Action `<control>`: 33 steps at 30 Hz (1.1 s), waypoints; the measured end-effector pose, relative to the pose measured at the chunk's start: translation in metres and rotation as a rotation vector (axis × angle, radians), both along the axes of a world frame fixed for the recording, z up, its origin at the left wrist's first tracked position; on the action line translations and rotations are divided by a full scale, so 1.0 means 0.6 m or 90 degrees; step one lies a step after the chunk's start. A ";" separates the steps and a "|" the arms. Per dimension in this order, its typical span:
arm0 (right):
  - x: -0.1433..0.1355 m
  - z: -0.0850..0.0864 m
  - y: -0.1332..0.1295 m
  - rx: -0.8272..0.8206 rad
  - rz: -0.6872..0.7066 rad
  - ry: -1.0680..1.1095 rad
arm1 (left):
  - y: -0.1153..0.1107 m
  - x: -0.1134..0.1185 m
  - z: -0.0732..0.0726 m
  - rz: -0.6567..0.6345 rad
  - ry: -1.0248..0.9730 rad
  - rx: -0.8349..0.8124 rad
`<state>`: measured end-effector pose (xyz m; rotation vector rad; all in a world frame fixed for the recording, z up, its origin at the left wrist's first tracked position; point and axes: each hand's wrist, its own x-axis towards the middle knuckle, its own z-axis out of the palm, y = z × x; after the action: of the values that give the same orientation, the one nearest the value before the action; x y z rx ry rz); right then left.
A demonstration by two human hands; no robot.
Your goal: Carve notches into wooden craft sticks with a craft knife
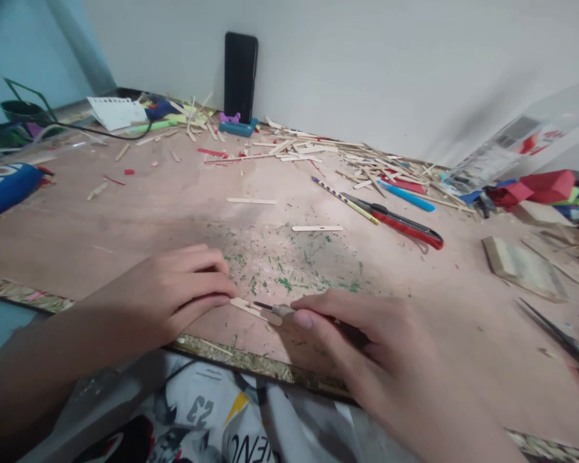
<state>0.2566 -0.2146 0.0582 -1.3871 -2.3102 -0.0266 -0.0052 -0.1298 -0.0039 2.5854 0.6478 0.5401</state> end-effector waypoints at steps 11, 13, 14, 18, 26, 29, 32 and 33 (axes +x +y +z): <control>-0.002 -0.005 0.008 -0.038 0.007 -0.033 | 0.000 0.000 0.000 0.007 0.009 -0.011; -0.002 -0.004 0.009 -0.043 0.011 -0.048 | 0.000 0.000 -0.001 0.008 0.009 -0.011; -0.003 -0.004 0.009 -0.045 0.014 -0.056 | 0.000 -0.001 -0.001 0.008 0.010 -0.011; -0.012 -0.011 0.007 -0.021 0.009 -0.047 | 0.000 -0.003 -0.004 0.003 0.009 -0.006; -0.018 -0.024 -0.002 -0.060 -0.017 0.038 | -0.004 -0.002 0.003 -0.013 0.026 -0.020; -0.009 -0.031 -0.001 -0.107 -0.025 0.091 | -0.005 -0.001 0.003 -0.004 0.028 -0.023; -0.005 -0.036 0.002 -0.166 -0.038 0.142 | -0.002 -0.002 -0.001 -0.007 0.015 -0.018; -0.004 -0.037 0.003 -0.192 -0.047 0.147 | -0.002 -0.002 -0.003 -0.008 0.011 -0.017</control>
<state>0.2541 -0.2127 0.0362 -1.5281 -2.1317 0.4530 -0.0064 -0.1308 -0.0054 2.5694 0.6394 0.5026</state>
